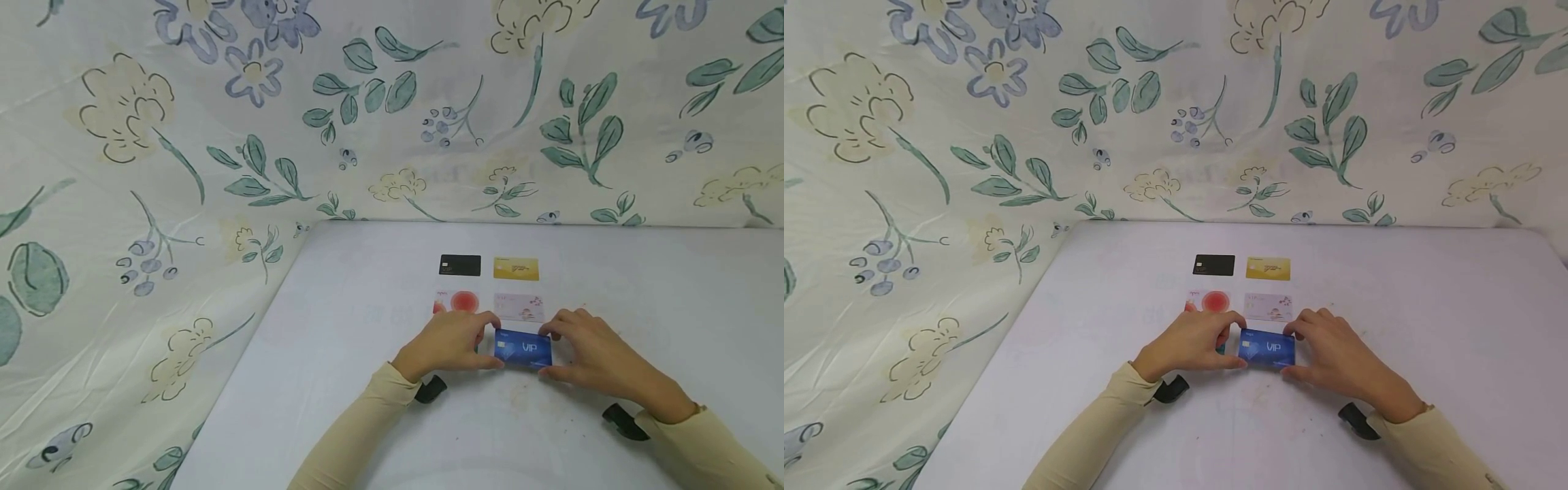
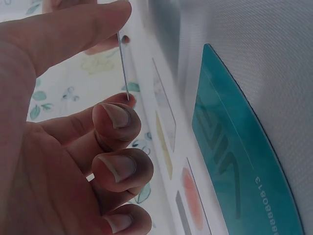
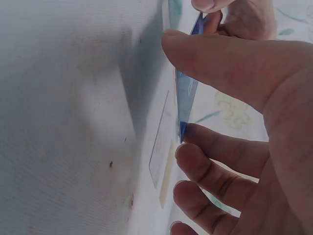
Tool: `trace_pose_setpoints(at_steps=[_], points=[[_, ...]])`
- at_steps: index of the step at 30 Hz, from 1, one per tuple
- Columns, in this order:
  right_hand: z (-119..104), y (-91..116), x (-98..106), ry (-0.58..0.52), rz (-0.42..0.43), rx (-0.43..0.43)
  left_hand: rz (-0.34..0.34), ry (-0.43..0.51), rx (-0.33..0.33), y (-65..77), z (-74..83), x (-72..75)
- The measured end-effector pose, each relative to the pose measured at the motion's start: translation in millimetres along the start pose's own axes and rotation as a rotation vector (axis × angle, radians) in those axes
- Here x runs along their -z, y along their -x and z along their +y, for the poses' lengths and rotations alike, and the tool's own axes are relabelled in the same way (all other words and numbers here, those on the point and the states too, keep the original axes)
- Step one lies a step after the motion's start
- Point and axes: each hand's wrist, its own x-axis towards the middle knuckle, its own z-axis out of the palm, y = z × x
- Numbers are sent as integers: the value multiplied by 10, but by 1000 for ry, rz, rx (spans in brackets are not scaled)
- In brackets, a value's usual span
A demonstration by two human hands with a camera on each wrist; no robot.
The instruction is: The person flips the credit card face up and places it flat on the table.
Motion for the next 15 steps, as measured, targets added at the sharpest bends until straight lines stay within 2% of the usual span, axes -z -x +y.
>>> trace_pose_setpoints(at_steps=[7,15], points=[[-6,-10,-23,-5,-19,-15,2,-49,-15,-8,-2,-22],[-8,-19,-48,-6,-40,-26,-20,-61,-1,-28,0,-58]])
